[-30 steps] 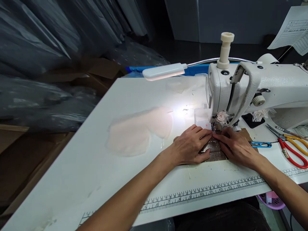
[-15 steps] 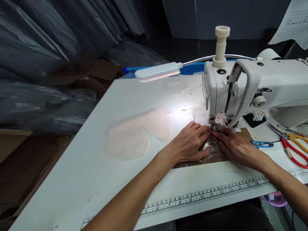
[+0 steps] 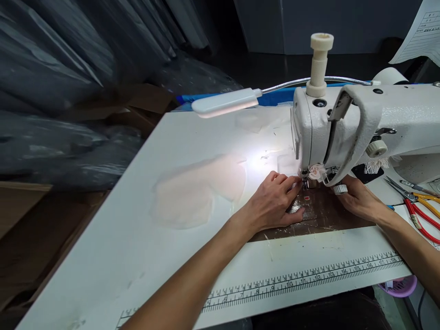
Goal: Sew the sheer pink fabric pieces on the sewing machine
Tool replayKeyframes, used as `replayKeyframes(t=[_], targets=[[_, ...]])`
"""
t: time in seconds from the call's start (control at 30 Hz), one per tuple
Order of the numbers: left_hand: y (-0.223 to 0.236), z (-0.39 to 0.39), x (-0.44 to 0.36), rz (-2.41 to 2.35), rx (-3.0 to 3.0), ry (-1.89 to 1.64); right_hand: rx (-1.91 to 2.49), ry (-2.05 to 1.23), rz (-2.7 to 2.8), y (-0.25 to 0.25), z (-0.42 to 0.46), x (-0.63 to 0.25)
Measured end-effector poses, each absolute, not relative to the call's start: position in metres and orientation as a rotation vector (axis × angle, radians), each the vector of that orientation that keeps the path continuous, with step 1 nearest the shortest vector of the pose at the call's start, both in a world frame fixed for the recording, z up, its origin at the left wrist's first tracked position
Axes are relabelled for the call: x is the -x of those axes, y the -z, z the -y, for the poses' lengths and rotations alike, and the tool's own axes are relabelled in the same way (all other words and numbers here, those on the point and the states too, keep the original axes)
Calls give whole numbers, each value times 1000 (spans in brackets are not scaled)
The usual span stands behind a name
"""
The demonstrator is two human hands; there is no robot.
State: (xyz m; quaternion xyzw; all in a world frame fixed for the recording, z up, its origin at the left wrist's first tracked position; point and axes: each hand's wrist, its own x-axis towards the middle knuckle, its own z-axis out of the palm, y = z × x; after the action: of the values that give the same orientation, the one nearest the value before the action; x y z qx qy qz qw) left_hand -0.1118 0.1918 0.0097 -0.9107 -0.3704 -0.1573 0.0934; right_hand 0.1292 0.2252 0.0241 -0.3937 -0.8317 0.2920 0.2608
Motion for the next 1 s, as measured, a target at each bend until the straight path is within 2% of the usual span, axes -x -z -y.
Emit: replayKeyframes(t=[0.17, 0.53, 0.73, 0.83, 1.0], targets=[[-7, -191, 111, 1174, 2688, 456, 1220, -1043, 2051, -28, -215, -127], [-15, -192, 109, 1513, 2900, 465, 1310, -1189, 1803, -14, -221, -126], [-15, -179, 103, 1689, 2743, 407, 1299, -1511, 1452, -22, -220, -126], [-16, -183, 99, 1588, 2659, 316, 1288, -1597, 1294, -29, -223, -124], [-25, -225, 103, 1213, 2708, 10, 1283, -1561, 1283, -43, -225, -119]])
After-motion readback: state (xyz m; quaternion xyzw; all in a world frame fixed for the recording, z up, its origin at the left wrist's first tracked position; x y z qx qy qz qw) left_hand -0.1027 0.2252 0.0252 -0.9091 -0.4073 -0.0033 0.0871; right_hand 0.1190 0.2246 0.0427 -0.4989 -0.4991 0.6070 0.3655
